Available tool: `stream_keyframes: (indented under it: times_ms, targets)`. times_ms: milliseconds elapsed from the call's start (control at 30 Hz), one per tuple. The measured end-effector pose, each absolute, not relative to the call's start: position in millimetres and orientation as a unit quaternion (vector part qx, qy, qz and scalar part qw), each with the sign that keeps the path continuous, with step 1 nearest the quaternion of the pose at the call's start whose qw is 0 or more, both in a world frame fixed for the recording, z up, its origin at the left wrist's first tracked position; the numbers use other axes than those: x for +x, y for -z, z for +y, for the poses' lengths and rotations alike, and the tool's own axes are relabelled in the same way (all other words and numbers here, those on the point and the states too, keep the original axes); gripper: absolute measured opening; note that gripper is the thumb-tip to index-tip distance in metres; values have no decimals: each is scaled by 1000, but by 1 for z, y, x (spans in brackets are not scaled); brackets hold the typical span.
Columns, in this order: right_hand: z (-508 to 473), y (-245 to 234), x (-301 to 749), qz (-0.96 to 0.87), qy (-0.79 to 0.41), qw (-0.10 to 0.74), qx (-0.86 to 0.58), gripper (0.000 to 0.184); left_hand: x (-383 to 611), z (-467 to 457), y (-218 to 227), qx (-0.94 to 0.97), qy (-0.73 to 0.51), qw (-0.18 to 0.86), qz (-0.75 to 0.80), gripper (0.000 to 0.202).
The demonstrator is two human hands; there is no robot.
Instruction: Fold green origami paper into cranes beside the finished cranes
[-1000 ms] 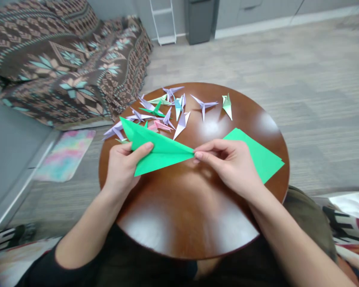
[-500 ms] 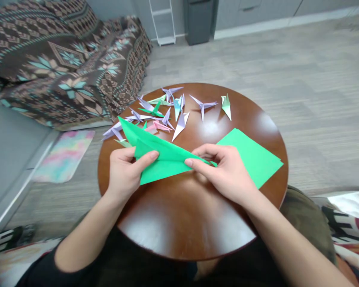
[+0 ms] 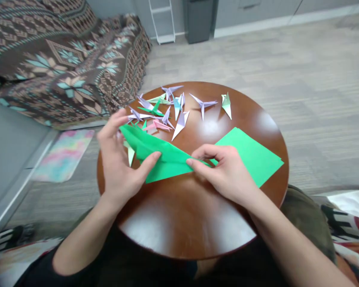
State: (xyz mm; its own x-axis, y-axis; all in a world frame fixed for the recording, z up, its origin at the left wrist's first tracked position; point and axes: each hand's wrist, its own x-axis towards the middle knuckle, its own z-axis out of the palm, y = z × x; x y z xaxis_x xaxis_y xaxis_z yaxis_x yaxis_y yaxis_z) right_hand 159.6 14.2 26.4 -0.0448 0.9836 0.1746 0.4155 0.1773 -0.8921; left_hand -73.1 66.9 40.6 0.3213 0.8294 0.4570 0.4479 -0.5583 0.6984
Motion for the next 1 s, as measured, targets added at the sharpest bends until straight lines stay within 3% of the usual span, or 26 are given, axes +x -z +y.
stream_keyframes:
  times_ms: [100,200,300,433,533,767,1000]
  targets:
    - [14,-31,163,-698,-301,384,-525,16,-76,53,-62,849,-363,-51,381,67]
    - [16,-37,164,-737,-237,369,-514,13,-77,43,-75,840,-318,-120,423,72]
    - [18,-41,163,-765,-193,362,-497,13,-77,39,-78,882,-263,-49,387,69]
    - [18,-39,156,-798,-172,354,-455,10,-73,37,-74,922,-188,49,334,26]
    - [16,-36,154,-804,-171,351,-449,9,-72,38,-70,925,-119,85,351,8]
    - [16,-34,161,-766,-182,372,-492,9,-80,55,-61,903,-151,209,344,10]
    - [17,-31,168,-690,-277,406,-531,18,-82,62,-65,873,-199,293,336,13]
